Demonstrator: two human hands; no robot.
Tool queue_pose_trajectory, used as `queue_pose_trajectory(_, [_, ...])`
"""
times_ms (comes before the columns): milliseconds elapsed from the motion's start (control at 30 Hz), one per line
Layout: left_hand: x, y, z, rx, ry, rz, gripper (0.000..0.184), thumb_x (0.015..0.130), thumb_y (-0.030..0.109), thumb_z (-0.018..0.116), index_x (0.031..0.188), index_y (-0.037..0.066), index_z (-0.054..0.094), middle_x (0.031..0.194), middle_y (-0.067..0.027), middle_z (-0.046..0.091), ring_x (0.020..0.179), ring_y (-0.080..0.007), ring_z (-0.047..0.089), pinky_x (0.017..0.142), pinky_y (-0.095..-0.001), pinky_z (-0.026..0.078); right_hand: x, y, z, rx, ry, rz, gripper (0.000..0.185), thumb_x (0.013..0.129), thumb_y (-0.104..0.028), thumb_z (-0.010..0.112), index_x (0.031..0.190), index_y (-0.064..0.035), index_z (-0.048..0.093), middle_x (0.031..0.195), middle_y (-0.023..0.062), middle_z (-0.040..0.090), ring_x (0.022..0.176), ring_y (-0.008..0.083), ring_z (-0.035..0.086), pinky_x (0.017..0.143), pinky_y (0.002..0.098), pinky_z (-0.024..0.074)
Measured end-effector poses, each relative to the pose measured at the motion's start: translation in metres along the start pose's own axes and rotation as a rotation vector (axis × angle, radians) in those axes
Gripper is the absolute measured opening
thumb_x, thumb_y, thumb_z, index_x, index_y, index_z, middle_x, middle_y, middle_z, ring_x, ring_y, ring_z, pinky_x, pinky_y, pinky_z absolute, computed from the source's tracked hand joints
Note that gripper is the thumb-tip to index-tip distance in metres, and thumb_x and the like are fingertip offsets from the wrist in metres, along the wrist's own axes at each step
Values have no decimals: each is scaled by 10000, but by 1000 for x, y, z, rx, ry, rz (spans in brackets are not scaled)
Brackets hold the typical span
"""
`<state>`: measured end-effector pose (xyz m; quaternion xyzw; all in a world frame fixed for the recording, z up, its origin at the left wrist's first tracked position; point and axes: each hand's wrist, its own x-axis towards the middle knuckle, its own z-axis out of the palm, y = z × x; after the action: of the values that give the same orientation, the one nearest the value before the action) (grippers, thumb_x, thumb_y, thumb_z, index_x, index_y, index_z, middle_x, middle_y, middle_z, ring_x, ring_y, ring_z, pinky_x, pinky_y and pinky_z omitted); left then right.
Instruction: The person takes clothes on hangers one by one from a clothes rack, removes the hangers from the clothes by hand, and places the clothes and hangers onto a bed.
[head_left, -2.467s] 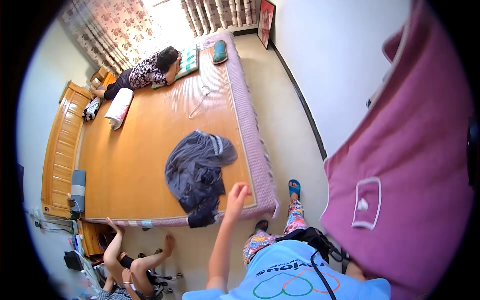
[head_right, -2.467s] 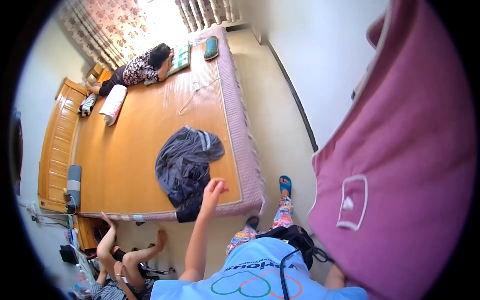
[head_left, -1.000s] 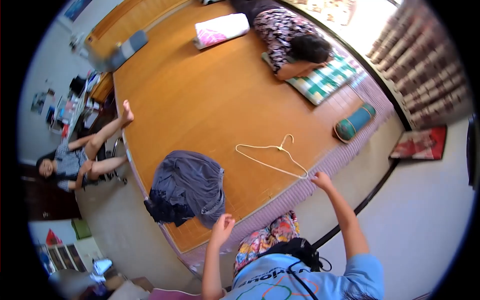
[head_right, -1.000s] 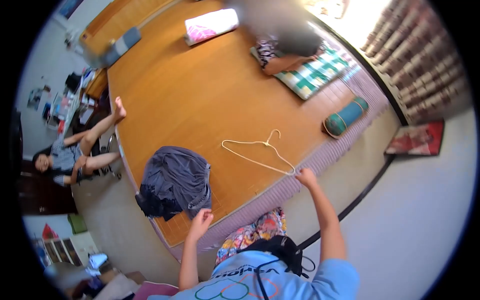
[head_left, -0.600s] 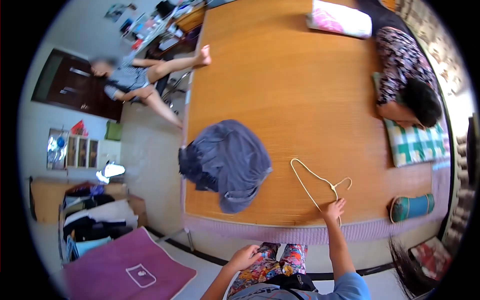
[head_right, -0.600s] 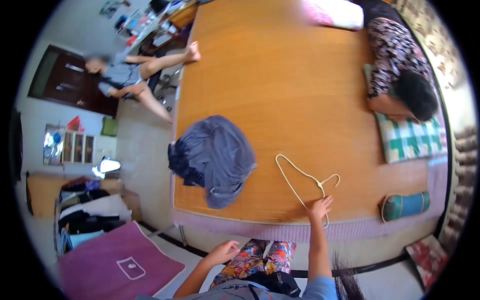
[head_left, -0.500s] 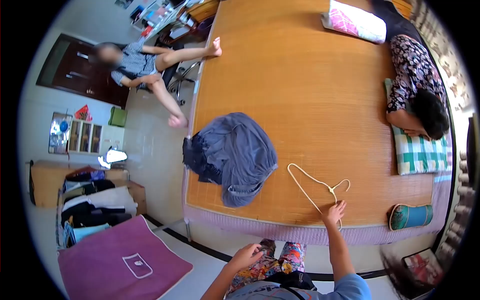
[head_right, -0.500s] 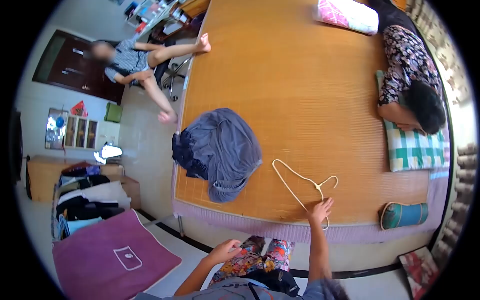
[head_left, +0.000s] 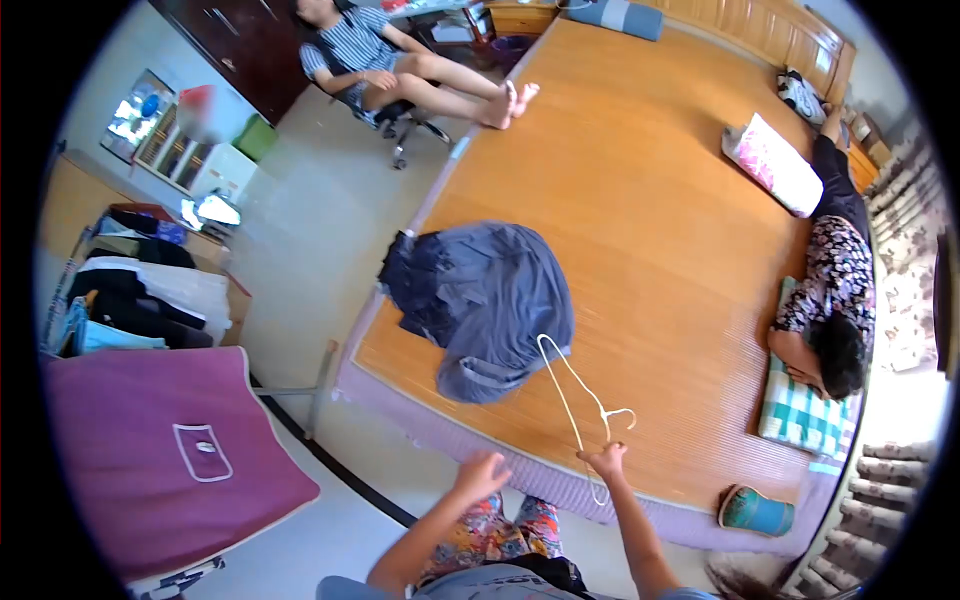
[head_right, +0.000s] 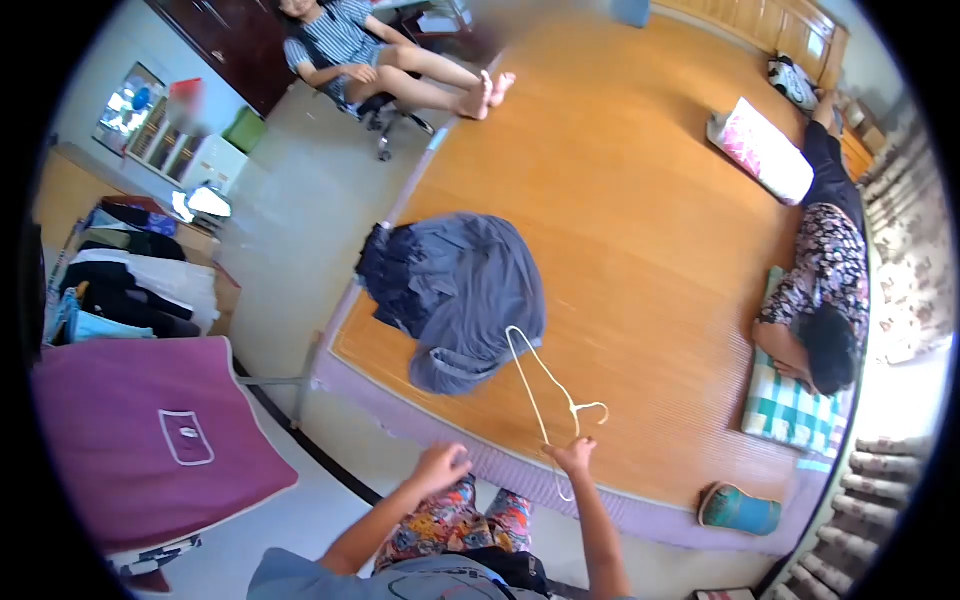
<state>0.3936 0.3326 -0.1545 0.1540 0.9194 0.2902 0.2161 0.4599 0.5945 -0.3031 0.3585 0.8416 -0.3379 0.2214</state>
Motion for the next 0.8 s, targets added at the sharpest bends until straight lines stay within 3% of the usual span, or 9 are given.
queue_pose_trajectory(33, [12, -15, 4, 73, 13, -4, 275, 660, 294, 588, 810, 75, 515, 827, -125, 529, 764, -312, 499, 649, -406, 404, -7, -8, -4, -55, -29, 19, 721, 500, -463, 693, 893, 85, 435, 991, 196, 395, 968, 308, 368, 751, 361, 399])
queue_pose_trajectory(100, [45, -54, 15, -2, 111, -39, 226, 647, 250, 589, 761, 66, 526, 778, -125, 538, 774, -309, 500, 643, -409, 403, -50, -43, -50, 827, -511, 235, 615, 608, -460, 627, 906, 53, 463, 952, 144, 457, 893, 275, 462, 622, 355, 428])
queue_pose_trajectory(133, [70, -79, 22, -219, 25, -119, 198, 642, 227, 587, 731, 60, 528, 747, -129, 541, 763, -306, 502, 656, -409, 398, -58, -32, -39, 810, -484, 266, 615, 608, -460, 627, 906, 53, 463, 952, 144, 457, 893, 275, 462, 622, 355, 428])
queue_pose_trajectory(300, [156, -112, 14, 98, 279, -100, 236, 641, 212, 586, 833, 95, 516, 877, -113, 484, 878, -312, 449, 679, -422, 403, -86, -6, -6, 1364, -587, 526, 534, 735, -462, 453, 930, 34, 486, 969, 125, 516, 914, 275, 511, 552, 302, 412])
queue_pose_trajectory(433, [196, -130, 11, 206, 208, -352, 230, 629, 203, 599, 820, 103, 519, 930, -111, 461, 882, -300, 450, 694, -411, 411, -102, -12, 2, 1308, -609, 446, 596, 720, -492, 445, 957, 53, 479, 965, 139, 512, 929, 250, 497, 526, 264, 388])
queue_pose_trajectory(533, [208, -144, 9, 218, 364, -253, 306, 610, 139, 619, 884, 89, 491, 965, -116, 447, 879, -296, 454, 698, -368, 429, -109, -37, -4, 1320, -693, 549, 635, 721, -520, 414, 966, 63, 469, 951, 130, 513, 878, 235, 504, 504, 244, 365])
queue_pose_trajectory(600, [208, -148, 11, 190, 427, -259, 325, 606, 99, 611, 901, 81, 476, 966, -121, 445, 876, -298, 459, 682, -370, 435, -113, -47, 2, 1170, -624, 648, 617, 720, -524, 409, 914, 59, 473, 886, 112, 509, 765, 171, 505, 484, 220, 347])
queue_pose_trajectory(733, [194, -175, 15, 189, 129, -475, 230, 604, 56, 574, 806, 102, 476, 847, -119, 473, 793, -312, 493, 664, -392, 419, -124, -53, 17, 519, -304, 371, 601, 647, -480, 556, 894, 56, 445, 877, 120, 481, 724, 171, 503, 501, 247, 386])
queue_pose_trajectory(800, [178, -165, -3, 24, 327, -276, 175, 610, 51, 561, 752, 93, 466, 757, -110, 477, 726, -296, 505, 621, -387, 414, -125, -59, 16, 254, -212, 210, 635, 603, -465, 618, 900, 63, 428, 928, 140, 456, 716, 184, 504, 524, 269, 412])
